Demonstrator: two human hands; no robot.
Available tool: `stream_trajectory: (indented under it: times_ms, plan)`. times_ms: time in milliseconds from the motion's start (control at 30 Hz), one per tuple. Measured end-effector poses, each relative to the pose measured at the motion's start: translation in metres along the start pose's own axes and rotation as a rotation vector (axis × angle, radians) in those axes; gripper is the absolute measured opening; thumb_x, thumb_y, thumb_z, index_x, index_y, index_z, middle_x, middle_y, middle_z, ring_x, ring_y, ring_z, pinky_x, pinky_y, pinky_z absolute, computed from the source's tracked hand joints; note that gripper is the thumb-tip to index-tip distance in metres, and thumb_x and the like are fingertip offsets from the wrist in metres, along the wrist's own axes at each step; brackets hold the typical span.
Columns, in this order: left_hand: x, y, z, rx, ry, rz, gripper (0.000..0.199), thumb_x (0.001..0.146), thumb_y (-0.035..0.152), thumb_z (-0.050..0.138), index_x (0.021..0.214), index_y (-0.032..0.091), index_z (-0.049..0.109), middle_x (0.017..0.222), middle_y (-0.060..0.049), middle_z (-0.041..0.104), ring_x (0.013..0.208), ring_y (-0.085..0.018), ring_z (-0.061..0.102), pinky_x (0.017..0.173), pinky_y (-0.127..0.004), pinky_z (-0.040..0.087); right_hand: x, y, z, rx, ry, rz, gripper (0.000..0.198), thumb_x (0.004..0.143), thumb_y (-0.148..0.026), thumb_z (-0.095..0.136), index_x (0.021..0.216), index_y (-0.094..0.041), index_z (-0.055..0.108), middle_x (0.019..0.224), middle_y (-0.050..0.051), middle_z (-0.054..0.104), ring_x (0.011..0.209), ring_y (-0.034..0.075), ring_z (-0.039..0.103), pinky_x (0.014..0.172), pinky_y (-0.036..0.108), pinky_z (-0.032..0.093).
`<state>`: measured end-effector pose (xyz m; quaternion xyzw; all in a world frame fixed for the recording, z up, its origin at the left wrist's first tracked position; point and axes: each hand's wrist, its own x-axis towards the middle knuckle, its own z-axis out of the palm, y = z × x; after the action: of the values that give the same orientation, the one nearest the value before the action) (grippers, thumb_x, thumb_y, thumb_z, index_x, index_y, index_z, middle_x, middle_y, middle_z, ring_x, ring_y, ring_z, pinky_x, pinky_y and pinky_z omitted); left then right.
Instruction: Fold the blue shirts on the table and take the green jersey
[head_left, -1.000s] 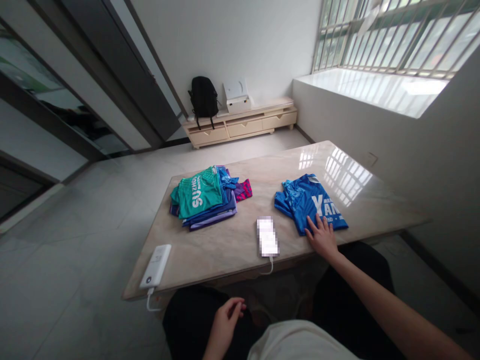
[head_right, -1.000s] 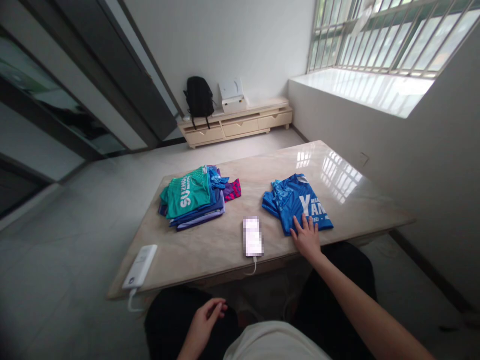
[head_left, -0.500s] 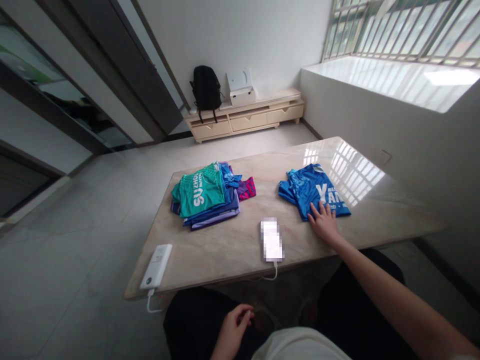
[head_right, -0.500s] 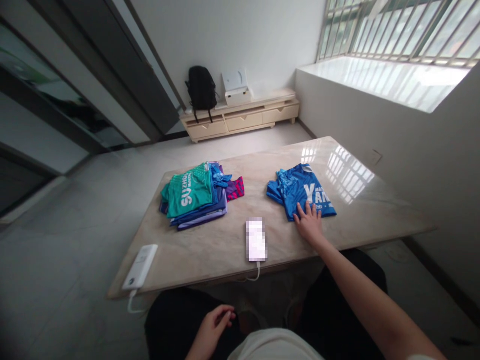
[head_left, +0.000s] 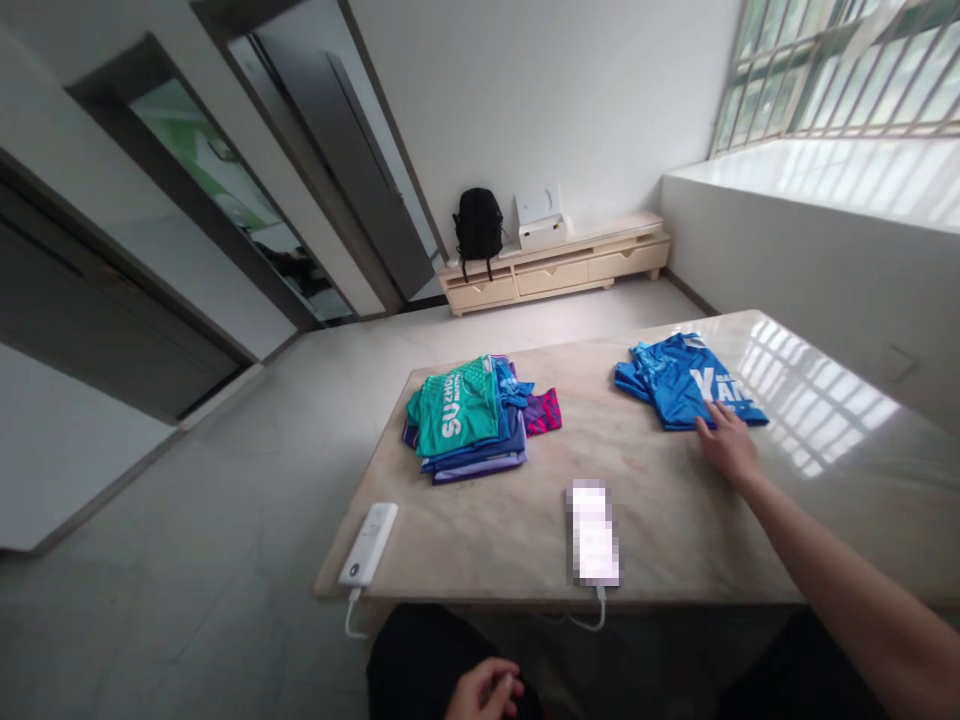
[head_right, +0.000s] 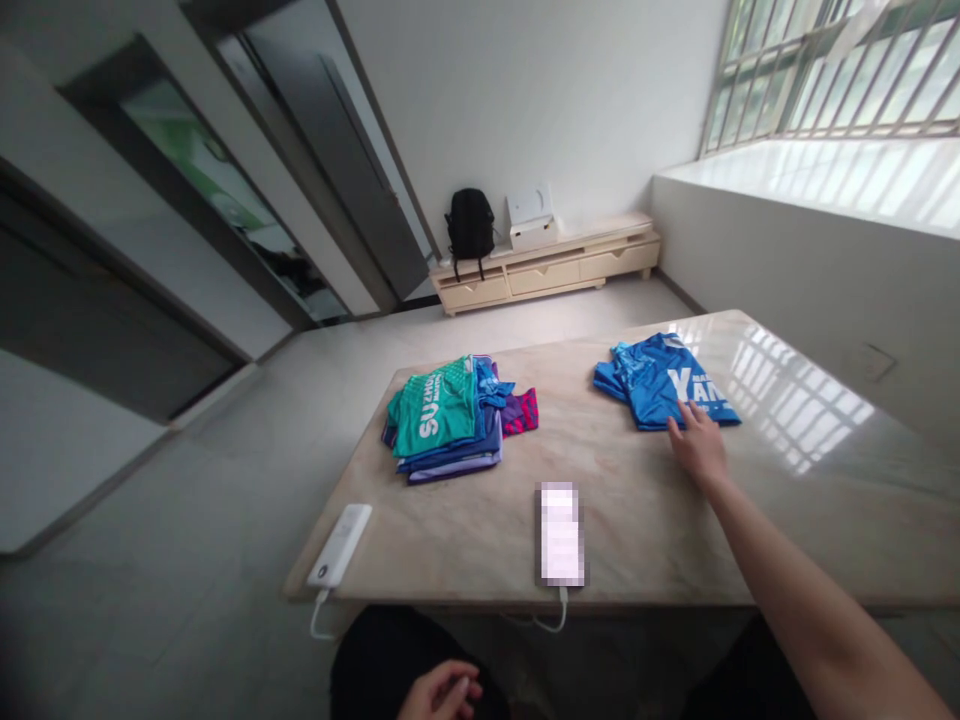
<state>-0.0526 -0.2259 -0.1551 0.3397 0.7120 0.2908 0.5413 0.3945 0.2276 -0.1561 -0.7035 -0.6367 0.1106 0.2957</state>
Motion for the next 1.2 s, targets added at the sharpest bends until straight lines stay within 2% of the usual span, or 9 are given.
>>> stream_trajectory:
  times_ms: [100, 200, 300, 433, 600, 767, 867, 1033, 1200]
  plan:
    - [0.009, 0.049, -0.018, -0.023, 0.023, 0.132, 0.075, 0.078, 0.084, 0.065, 0.109, 0.017, 0.077, 0.102, -0.014, 0.082, 0.085, -0.026, 0.076, 0.081, -0.038, 0.059, -0.078, 0.014, -0.019, 0.062, 0.068, 0.028, 0.073, 0.095, -0.054, 0.038, 0.149, -0.009, 0.058, 0.152, 0.021, 0.057, 0.135, 0.037, 0.058, 0.113, 0.051, 0.048]
    - [0.044, 0.111, -0.044, 0.141, 0.1, 0.357, 0.061, 0.093, 0.068, 0.056, 0.111, 0.014, 0.076, 0.102, -0.016, 0.082, 0.084, -0.026, 0.077, 0.08, -0.039, 0.062, -0.198, 0.03, -0.035, 0.095, 0.105, 0.031, 0.065, 0.093, -0.056, 0.039, 0.134, -0.015, 0.069, 0.133, 0.018, 0.07, 0.117, 0.036, 0.07, 0.098, 0.051, 0.058]
    - [0.101, 0.17, -0.072, 0.356, 0.249, 0.557, 0.043, 0.094, 0.052, 0.056, 0.106, 0.015, 0.077, 0.102, -0.013, 0.081, 0.094, -0.027, 0.077, 0.089, -0.041, 0.062, -0.308, 0.04, -0.043, 0.234, 0.07, -0.134, 0.044, 0.095, -0.05, 0.049, 0.12, -0.025, 0.075, 0.134, 0.01, 0.071, 0.126, 0.034, 0.067, 0.108, 0.051, 0.054]
    - [0.178, 0.217, -0.085, 0.486, 0.418, 0.679, 0.029, 0.094, 0.033, 0.053, 0.101, 0.015, 0.075, 0.116, -0.017, 0.076, 0.114, -0.031, 0.07, 0.106, -0.049, 0.053, -0.354, 0.036, -0.059, 0.348, -0.002, -0.076, 0.037, 0.093, -0.043, 0.056, 0.12, -0.031, 0.077, 0.129, 0.005, 0.073, 0.119, 0.029, 0.07, 0.106, 0.047, 0.056]
    - [0.22, 0.204, -0.051, 0.642, 0.363, 0.801, 0.017, 0.088, 0.022, 0.06, 0.088, 0.02, 0.076, 0.105, -0.011, 0.076, 0.1, -0.026, 0.073, 0.098, -0.04, 0.058, -0.277, 0.031, -0.09, 0.601, -0.142, 0.386, 0.045, 0.074, -0.05, 0.07, 0.108, -0.022, 0.08, 0.12, 0.011, 0.077, 0.117, 0.035, 0.07, 0.108, 0.05, 0.054]
    - [0.226, 0.16, -0.017, 0.7, 0.482, 0.871, 0.034, 0.094, 0.018, 0.05, 0.117, 0.016, 0.075, 0.139, -0.018, 0.064, 0.131, -0.033, 0.062, 0.116, -0.053, 0.048, -0.16, 0.017, -0.088, 0.768, -0.355, 0.491, 0.035, 0.088, -0.042, 0.067, 0.109, -0.016, 0.076, 0.107, 0.014, 0.08, 0.094, 0.027, 0.077, 0.086, 0.042, 0.064]
    - [0.232, 0.147, -0.014, 0.72, 0.521, 0.898, 0.038, 0.094, 0.015, 0.048, 0.122, 0.016, 0.073, 0.14, -0.017, 0.064, 0.131, -0.033, 0.062, 0.115, -0.053, 0.05, -0.078, -0.005, -0.07, 0.81, -0.403, 0.523, 0.032, 0.101, -0.04, 0.062, 0.12, -0.014, 0.07, 0.116, 0.011, 0.075, 0.098, 0.02, 0.074, 0.089, 0.04, 0.063]
    - [0.246, 0.139, -0.02, 0.76, 0.577, 0.927, 0.039, 0.095, 0.013, 0.045, 0.123, 0.018, 0.072, 0.137, -0.015, 0.067, 0.126, -0.032, 0.065, 0.11, -0.053, 0.055, 0.054, -0.05, -0.021, 0.719, -0.341, 0.519, 0.037, 0.102, -0.04, 0.064, 0.129, -0.015, 0.065, 0.124, 0.01, 0.069, 0.104, 0.02, 0.07, 0.089, 0.04, 0.062]
    - [0.251, 0.13, -0.022, 0.82, 0.63, 0.958, 0.04, 0.097, 0.014, 0.045, 0.128, 0.02, 0.07, 0.138, -0.012, 0.067, 0.126, -0.03, 0.066, 0.107, -0.049, 0.057, 0.137, -0.076, 0.029, 0.469, -0.263, 0.468, 0.036, 0.101, -0.039, 0.066, 0.129, -0.016, 0.065, 0.128, 0.01, 0.067, 0.11, 0.022, 0.068, 0.094, 0.043, 0.06]
